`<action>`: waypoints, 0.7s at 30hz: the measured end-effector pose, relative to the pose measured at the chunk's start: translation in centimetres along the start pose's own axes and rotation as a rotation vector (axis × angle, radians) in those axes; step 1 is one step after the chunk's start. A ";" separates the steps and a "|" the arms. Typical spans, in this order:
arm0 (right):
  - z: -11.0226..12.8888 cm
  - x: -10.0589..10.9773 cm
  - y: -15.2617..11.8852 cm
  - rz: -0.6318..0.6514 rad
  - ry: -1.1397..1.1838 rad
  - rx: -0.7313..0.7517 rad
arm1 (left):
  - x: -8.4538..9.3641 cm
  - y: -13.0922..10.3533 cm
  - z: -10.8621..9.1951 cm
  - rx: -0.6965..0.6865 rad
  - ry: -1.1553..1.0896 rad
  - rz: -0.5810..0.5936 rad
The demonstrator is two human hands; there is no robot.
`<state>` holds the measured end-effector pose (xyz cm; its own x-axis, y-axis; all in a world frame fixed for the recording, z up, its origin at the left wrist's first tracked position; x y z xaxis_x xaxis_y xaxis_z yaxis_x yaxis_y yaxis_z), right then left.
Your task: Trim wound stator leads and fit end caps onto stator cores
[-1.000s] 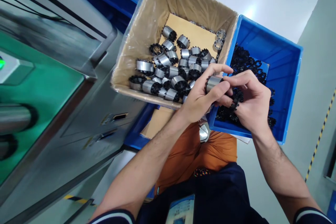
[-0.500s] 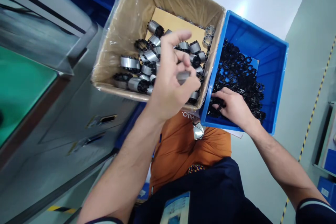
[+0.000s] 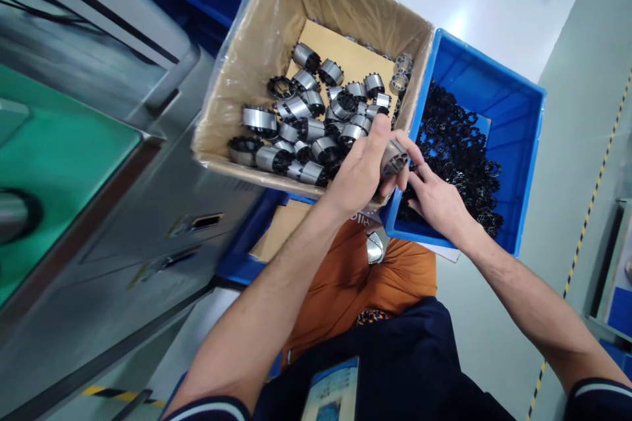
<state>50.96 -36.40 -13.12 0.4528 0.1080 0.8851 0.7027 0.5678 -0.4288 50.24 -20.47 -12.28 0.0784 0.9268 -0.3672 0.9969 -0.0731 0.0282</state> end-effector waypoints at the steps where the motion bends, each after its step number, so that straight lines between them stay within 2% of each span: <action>1: -0.3 0.3 -0.2 -0.018 0.005 0.009 | 0.0 0.0 -0.1 -0.007 0.014 -0.002; 4: -1.3 1.0 -0.9 -0.058 0.038 0.048 | 0.1 0.2 -0.1 0.001 0.041 -0.041; 8: -2.1 0.8 -1.4 -0.068 0.107 0.123 | 0.4 0.4 0.2 -0.002 0.030 -0.086; 10: -2.5 0.8 -1.4 -0.115 0.149 0.146 | 0.4 0.4 0.3 -0.021 0.018 -0.085; 13: -3.7 1.8 -1.6 -0.276 0.233 0.123 | 0.5 0.3 0.4 -0.006 -0.008 -0.063; 16: -4.6 3.6 -2.3 -0.475 0.351 0.081 | 0.4 0.0 0.1 -0.006 -0.035 -0.036; 19: -3.5 5.8 -3.5 -0.648 0.600 0.143 | 0.2 -0.1 -0.2 -0.048 -0.042 -0.019; 21: -1.9 6.8 -3.9 -0.702 0.780 0.214 | 0.0 -0.2 -0.2 -0.067 -0.045 -0.015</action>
<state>52.36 -39.47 -5.75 0.2632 -0.8073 0.5283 0.8661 0.4390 0.2392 50.08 -20.33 -12.09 0.0646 0.9101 -0.4093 0.9959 -0.0329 0.0838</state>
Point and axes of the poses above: each hand's wrist, its own y-axis towards the middle knuckle, its own x-axis out of the back of the hand, z = x × y, the point moved 6 cm from there along y, towards the middle knuckle, and after that the axes turned 3 degrees about y, right-handed, at the moved point
